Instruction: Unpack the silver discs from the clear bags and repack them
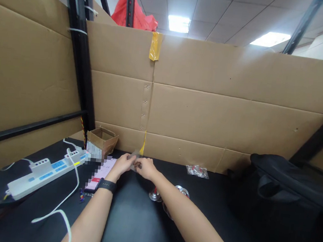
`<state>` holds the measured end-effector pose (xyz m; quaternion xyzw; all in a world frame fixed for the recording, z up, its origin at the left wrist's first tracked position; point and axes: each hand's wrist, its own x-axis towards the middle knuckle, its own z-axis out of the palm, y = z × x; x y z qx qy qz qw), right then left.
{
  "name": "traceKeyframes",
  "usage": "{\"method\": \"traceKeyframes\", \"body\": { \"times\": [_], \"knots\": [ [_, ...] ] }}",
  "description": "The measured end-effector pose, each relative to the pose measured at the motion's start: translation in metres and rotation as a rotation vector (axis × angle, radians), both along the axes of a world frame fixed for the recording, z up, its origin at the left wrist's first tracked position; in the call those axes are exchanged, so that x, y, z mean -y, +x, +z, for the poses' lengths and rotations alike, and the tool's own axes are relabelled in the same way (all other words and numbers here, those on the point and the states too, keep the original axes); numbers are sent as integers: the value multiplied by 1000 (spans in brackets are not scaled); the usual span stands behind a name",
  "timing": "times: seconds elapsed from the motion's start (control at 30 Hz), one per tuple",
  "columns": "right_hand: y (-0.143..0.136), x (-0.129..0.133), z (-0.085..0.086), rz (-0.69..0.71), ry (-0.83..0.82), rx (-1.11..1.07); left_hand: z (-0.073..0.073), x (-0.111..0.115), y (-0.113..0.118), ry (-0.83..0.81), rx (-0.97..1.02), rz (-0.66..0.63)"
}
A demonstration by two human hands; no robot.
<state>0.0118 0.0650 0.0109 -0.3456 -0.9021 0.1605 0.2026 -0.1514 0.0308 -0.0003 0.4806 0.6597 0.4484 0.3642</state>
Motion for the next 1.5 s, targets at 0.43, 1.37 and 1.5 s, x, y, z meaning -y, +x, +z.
{"method": "traceKeyframes", "body": {
  "times": [0.43, 1.37, 1.5],
  "knots": [
    [-1, -17, -14, 112, -203, -181, 7, 4, 1, 25, -228, 1],
    [-12, -30, 2, 233, 80, 46, 4, 4, -2, 109, -689, -62],
    [-12, -27, 12, 257, 96, 113, 8, 9, 3, 87, -733, -27]
  ]
}}
